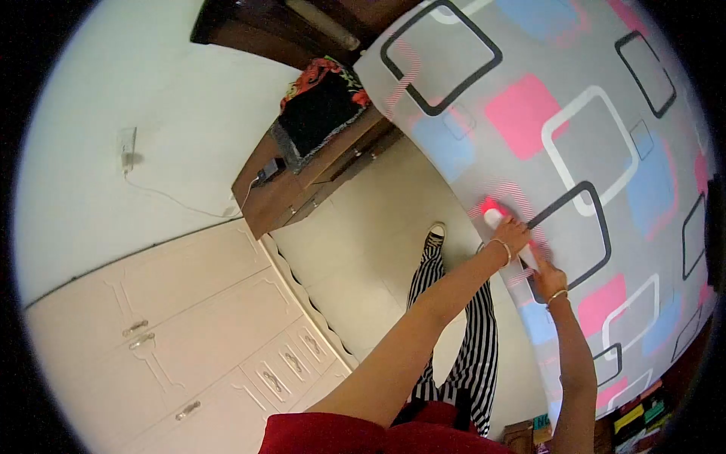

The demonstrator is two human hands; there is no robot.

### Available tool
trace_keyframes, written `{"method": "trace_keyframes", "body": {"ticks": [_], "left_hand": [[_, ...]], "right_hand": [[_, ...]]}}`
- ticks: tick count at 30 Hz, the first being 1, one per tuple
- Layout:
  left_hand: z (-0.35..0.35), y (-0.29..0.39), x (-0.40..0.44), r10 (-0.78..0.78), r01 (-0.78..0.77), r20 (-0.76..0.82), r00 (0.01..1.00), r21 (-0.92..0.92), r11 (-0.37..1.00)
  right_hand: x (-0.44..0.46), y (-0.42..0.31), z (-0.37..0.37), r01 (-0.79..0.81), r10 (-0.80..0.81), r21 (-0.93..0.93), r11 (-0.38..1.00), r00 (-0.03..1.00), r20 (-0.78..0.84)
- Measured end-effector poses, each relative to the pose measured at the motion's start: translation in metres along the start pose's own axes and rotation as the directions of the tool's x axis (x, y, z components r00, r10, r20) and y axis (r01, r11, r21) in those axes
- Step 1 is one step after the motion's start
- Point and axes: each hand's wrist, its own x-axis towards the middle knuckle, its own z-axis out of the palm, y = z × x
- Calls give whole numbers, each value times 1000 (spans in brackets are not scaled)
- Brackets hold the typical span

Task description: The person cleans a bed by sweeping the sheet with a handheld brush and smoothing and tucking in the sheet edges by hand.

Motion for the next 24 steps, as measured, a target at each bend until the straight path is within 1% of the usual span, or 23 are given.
{"method": "trace_keyframes", "body": {"ticks": [1,2,3,4,5,6,7,8,9,10,11,12,14,15,17,18,20,22,24], "left_hand": [[-3,-2,10,41,-40,-173,984,10,999],[-3,-5,18,84,-78,-338,938,30,996],[-16,-2,21,54,-39,-201,978,77,996],[-6,-5,26,32,-17,-192,981,78,997],[-2,0,26,-41,46,-61,997,77,996],[9,4,24,-109,103,74,991,79,992],[15,8,16,-164,170,285,944,4,985],[22,14,1,-141,137,224,964,34,990],[33,19,-16,-117,107,161,980,68,992],[46,18,-28,-109,110,249,962,10,994],[56,18,-39,-94,117,336,937,-49,992],[58,16,-53,-99,122,334,937,-48,991],[49,4,-90,-52,126,413,909,-154,980],[45,-1,-99,-53,127,407,912,-155,980],[35,-11,-112,-183,253,443,877,-104,962],[31,-20,-118,-181,252,439,880,-109,962],[18,-45,-126,-243,298,343,907,-117,947],[-16,-75,-117,-252,261,369,895,25,965],[-28,-117,-107,-225,226,251,941,27,974]], "right_hand": [[4,6,-5,-5,5,10,1000,996,-88],[7,13,-5,-7,11,25,1000,985,-173],[9,8,-13,-4,25,86,996,968,-250],[17,14,-6,15,7,92,996,971,-238],[17,18,5,-63,68,50,997,991,-114],[13,23,19,-141,141,-4,990,990,9],[3,15,31,-29,26,-86,996,999,-32],[-5,10,40,-151,150,-7,989,977,150],[-15,-7,33,-197,189,14,980,956,224],[-27,-9,43,-82,74,70,994,991,115],[-33,-14,48,-81,70,51,995,978,195],[-37,-22,49,-46,27,100,994,983,182],[-37,-31,61,58,-74,76,995,971,229],[-33,-39,56,61,-75,70,996,971,227],[-17,-66,37,75,-62,-24,997,932,357],[-8,-71,36,74,-58,-31,997,933,356],[16,-82,33,188,-174,-9,982,927,332],[47,-109,10,112,-91,-35,993,925,369],[78,-129,-10,147,-150,33,989,959,239]]}}
